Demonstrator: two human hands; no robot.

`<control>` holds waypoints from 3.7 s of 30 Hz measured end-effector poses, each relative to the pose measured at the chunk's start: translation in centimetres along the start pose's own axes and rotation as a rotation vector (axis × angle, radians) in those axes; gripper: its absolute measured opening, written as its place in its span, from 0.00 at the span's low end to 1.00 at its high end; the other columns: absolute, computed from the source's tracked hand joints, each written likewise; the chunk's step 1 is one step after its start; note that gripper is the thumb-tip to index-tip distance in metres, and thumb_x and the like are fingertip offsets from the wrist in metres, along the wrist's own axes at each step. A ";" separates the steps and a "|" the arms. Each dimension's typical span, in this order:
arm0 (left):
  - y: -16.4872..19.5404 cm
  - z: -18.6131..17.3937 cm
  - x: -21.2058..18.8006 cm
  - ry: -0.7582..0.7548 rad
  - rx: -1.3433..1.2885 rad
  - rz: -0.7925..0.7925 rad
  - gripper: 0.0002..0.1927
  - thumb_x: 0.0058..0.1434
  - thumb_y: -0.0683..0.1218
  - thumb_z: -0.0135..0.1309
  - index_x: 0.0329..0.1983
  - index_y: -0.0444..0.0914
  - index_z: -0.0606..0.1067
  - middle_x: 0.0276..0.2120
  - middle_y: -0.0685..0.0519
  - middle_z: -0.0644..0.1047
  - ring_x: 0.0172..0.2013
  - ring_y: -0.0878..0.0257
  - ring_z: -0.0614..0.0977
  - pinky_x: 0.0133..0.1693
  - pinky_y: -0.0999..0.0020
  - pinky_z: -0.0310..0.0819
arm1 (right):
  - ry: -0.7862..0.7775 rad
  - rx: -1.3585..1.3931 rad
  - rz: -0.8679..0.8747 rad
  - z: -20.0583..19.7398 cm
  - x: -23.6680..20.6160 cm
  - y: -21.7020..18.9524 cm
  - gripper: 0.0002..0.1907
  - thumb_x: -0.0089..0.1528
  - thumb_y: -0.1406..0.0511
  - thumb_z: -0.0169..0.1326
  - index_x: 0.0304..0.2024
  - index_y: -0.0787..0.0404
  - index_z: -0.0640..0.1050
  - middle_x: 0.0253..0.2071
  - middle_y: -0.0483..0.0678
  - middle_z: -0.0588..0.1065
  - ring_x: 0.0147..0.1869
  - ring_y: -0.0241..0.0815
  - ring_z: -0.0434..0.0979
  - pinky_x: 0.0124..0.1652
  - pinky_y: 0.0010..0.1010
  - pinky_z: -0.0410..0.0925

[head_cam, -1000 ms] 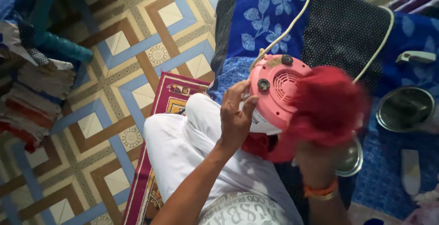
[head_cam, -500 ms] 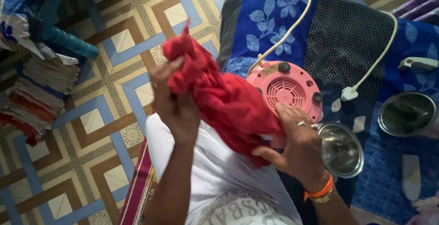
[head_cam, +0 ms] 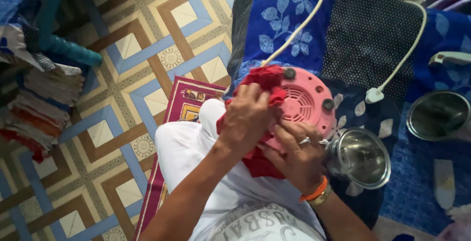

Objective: The person sits on a bed and uses a screwdriver to unscrew the base of a mixer grinder, then wipes the appliance body and its pink base with a red cloth, and finally handles and coils the power cord.

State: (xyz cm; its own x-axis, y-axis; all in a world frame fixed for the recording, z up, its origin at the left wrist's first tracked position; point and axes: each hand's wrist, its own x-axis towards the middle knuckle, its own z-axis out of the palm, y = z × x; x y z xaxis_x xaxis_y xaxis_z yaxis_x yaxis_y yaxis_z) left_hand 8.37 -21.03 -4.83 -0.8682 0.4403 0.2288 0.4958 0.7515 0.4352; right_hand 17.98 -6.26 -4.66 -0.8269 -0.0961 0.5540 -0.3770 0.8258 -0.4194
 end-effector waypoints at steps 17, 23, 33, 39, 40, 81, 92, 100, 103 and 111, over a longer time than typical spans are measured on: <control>1.7 1.3 -5.6 0.382 -0.812 -0.194 0.20 0.61 0.35 0.50 0.57 0.36 0.76 0.44 0.43 0.76 0.44 0.47 0.81 0.46 0.59 0.77 | 0.033 -0.002 0.090 0.0 2.0 1.4 0.20 0.54 0.63 0.67 0.47 0.66 0.82 0.51 0.53 0.78 0.55 0.55 0.77 0.56 0.41 0.70; 1.7 1.2 -2.6 0.327 -0.391 -0.032 0.20 0.55 0.38 0.58 0.53 0.36 0.77 0.41 0.41 0.73 0.43 0.42 0.77 0.45 0.52 0.74 | 0.120 0.195 0.133 0.7 0.3 3.3 0.24 0.71 0.69 0.41 0.69 0.70 0.65 0.55 0.55 0.78 0.57 0.51 0.80 0.59 0.35 0.70; 2.3 0.0 -1.3 0.283 -0.282 0.051 0.11 0.55 0.44 0.59 0.41 0.41 0.76 0.42 0.45 0.73 0.46 0.45 0.77 0.47 0.52 0.74 | 0.330 0.519 0.341 3.7 -1.6 4.7 0.28 0.75 0.73 0.34 0.78 0.64 0.50 0.56 0.55 0.73 0.51 0.43 0.79 0.56 0.29 0.73; 3.2 1.8 -2.3 0.358 -0.311 0.244 0.15 0.53 0.41 0.60 0.44 0.35 0.74 0.44 0.41 0.70 0.46 0.43 0.72 0.51 0.48 0.69 | 0.313 0.387 0.360 2.8 0.5 4.8 0.27 0.76 0.73 0.38 0.78 0.62 0.53 0.47 0.50 0.76 0.45 0.35 0.77 0.50 0.26 0.72; 3.4 2.0 -2.3 0.386 -0.332 0.208 0.15 0.55 0.40 0.59 0.46 0.35 0.75 0.45 0.41 0.71 0.47 0.43 0.73 0.53 0.49 0.70 | 0.307 0.384 0.346 2.7 0.8 4.8 0.26 0.78 0.73 0.39 0.78 0.63 0.53 0.46 0.50 0.76 0.46 0.35 0.77 0.51 0.26 0.72; 3.0 14.2 -2.1 0.197 0.179 0.341 0.29 0.61 0.54 0.58 0.66 0.51 0.71 0.71 0.42 0.63 0.72 0.43 0.62 0.69 0.36 0.50 | 0.140 0.674 0.836 2.8 8.3 27.1 0.23 0.68 0.50 0.57 0.35 0.64 0.83 0.31 0.44 0.80 0.32 0.33 0.76 0.35 0.26 0.69; -5.9 12.8 5.8 0.007 -0.602 -0.404 0.29 0.67 0.63 0.49 0.54 0.35 0.76 0.54 0.32 0.75 0.55 0.37 0.77 0.56 0.50 0.70 | -0.011 0.493 0.491 2.0 9.3 24.2 0.31 0.74 0.46 0.44 0.42 0.67 0.82 0.35 0.43 0.78 0.40 0.37 0.75 0.43 0.31 0.68; -4.9 14.4 8.1 0.187 -0.644 -0.509 0.30 0.69 0.59 0.49 0.58 0.29 0.72 0.53 0.26 0.72 0.56 0.32 0.72 0.57 0.45 0.66 | 0.001 0.161 0.749 1.8 7.8 25.0 0.24 0.72 0.50 0.52 0.40 0.67 0.80 0.36 0.56 0.78 0.39 0.46 0.75 0.41 0.40 0.67; -4.0 13.7 7.2 0.166 0.075 0.020 0.12 0.75 0.53 0.49 0.49 0.42 0.77 0.60 0.40 0.76 0.62 0.40 0.75 0.63 0.43 0.67 | 0.019 0.040 0.600 2.6 9.4 24.8 0.23 0.71 0.50 0.53 0.43 0.65 0.80 0.39 0.58 0.80 0.43 0.51 0.80 0.42 0.41 0.69; 0.2 13.5 -3.9 0.293 0.028 -0.006 0.31 0.62 0.43 0.55 0.71 0.46 0.71 0.73 0.39 0.61 0.73 0.39 0.62 0.65 0.44 0.65 | -0.103 0.102 0.674 3.9 12.5 25.2 0.26 0.71 0.47 0.51 0.40 0.63 0.81 0.36 0.57 0.80 0.41 0.53 0.82 0.41 0.41 0.70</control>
State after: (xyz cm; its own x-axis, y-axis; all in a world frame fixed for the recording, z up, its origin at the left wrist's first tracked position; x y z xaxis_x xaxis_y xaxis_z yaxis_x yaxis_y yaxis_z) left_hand 12.07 -15.96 -17.43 -0.8380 0.2781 0.4695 0.4873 0.7687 0.4143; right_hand -3.45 11.15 -11.14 -0.9282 0.3635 0.0791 0.2004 0.6678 -0.7169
